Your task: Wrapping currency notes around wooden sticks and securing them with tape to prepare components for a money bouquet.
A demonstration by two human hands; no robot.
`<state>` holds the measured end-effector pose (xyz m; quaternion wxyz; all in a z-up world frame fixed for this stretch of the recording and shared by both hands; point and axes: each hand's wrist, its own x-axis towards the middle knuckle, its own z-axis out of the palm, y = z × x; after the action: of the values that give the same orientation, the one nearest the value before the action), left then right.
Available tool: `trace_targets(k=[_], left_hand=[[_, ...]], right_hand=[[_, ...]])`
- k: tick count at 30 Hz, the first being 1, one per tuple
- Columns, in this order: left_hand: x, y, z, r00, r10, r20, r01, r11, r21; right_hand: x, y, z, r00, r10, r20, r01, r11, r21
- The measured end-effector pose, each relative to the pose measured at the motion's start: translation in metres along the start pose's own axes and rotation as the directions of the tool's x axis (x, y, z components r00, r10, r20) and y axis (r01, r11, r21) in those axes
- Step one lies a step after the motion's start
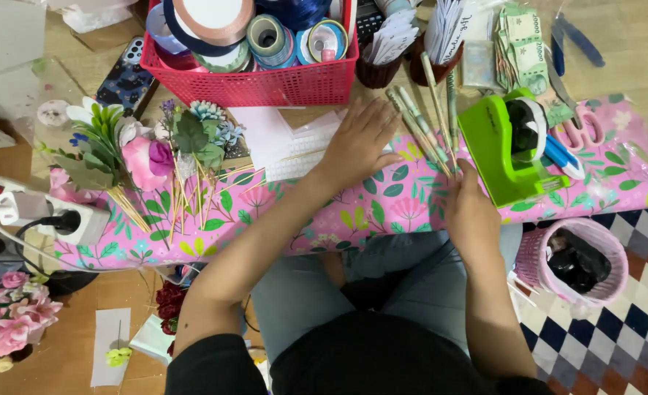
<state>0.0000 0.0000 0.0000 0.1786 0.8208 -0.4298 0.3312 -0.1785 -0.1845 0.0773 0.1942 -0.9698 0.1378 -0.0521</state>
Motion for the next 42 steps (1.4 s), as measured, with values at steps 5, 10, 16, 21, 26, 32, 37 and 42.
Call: trace_targets(k=[5, 10, 16, 21, 26, 32, 37, 42], left_hand=[[0.022, 0.024, 0.009, 0.983, -0.092, -0.159, 0.105, 0.991, 0.078], [0.025, 0.033, 0.014, 0.974, -0.158, -0.160, 0.181, 0.973, 0.142], [0.012, 0.049, 0.001, 0.955, -0.297, 0.011, 0.296, 0.947, -0.126], [0.011, 0.061, 0.000, 0.963, -0.257, 0.082, 0.266, 0.956, -0.122], [0.016, 0.058, 0.009, 0.974, -0.226, 0.008, 0.227, 0.973, -0.045], [0.019, 0.062, -0.003, 0.978, -0.208, -0.024, 0.208, 0.978, -0.009], [0.023, 0.060, -0.008, 0.976, -0.210, -0.052, 0.211, 0.977, 0.021], [0.022, 0.068, -0.021, 0.976, -0.217, 0.002, 0.217, 0.973, -0.080]], right_hand=[[0.010, -0.009, 0.014, 0.995, -0.040, 0.093, 0.051, 0.992, -0.118], [0.029, -0.007, 0.022, 0.993, 0.002, 0.116, 0.014, 0.991, -0.134], [0.011, -0.007, 0.011, 0.993, 0.010, 0.114, -0.024, 0.993, 0.119], [-0.004, -0.004, 0.000, 0.997, 0.040, 0.059, -0.039, 0.999, -0.024], [0.009, -0.001, 0.002, 1.000, -0.017, -0.005, 0.017, 0.998, -0.060], [0.017, -0.016, 0.013, 0.999, -0.053, 0.000, 0.053, 0.998, -0.040], [0.026, -0.012, 0.022, 0.999, -0.038, 0.009, 0.038, 0.998, -0.051], [0.033, -0.002, 0.033, 0.994, -0.106, -0.011, 0.106, 0.994, -0.042]])
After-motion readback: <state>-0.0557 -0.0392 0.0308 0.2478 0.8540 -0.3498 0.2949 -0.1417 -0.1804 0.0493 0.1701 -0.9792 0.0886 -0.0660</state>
